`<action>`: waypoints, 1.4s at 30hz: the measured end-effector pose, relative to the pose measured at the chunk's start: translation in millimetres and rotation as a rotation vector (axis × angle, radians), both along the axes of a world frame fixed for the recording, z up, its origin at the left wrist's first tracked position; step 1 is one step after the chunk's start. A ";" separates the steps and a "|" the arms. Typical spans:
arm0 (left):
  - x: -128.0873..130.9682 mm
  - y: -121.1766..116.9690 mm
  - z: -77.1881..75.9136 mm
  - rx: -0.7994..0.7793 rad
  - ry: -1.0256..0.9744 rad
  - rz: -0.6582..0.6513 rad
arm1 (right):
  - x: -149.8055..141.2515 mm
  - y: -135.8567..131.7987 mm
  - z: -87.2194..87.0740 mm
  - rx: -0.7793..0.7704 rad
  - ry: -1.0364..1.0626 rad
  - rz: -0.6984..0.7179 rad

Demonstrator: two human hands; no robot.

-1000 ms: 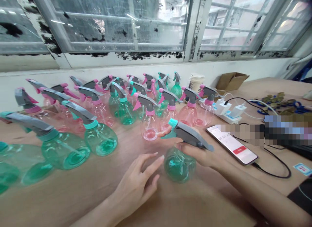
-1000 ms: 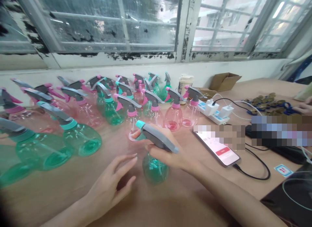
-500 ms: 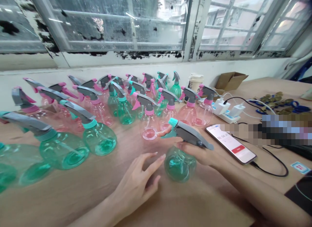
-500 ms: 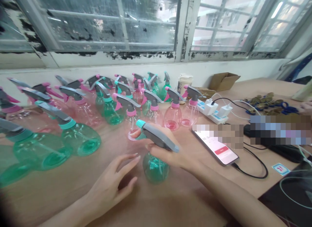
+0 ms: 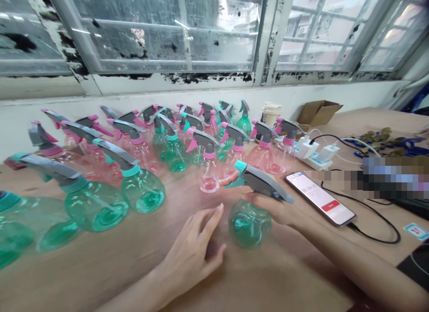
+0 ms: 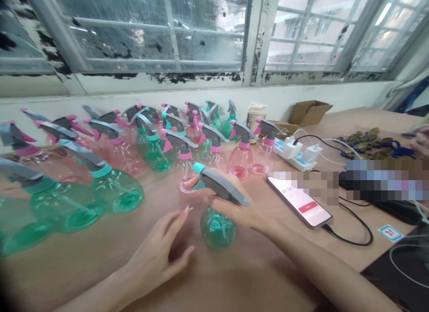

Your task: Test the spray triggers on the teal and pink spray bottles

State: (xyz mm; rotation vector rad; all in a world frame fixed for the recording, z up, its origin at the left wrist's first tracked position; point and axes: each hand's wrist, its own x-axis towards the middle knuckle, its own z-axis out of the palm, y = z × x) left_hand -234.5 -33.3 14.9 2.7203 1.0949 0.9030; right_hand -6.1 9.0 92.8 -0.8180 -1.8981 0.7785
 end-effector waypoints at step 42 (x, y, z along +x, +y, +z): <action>-2.9 -0.5 -3.1 0.001 0.031 0.090 | -47.6 26.2 -7.0 -0.088 0.200 0.204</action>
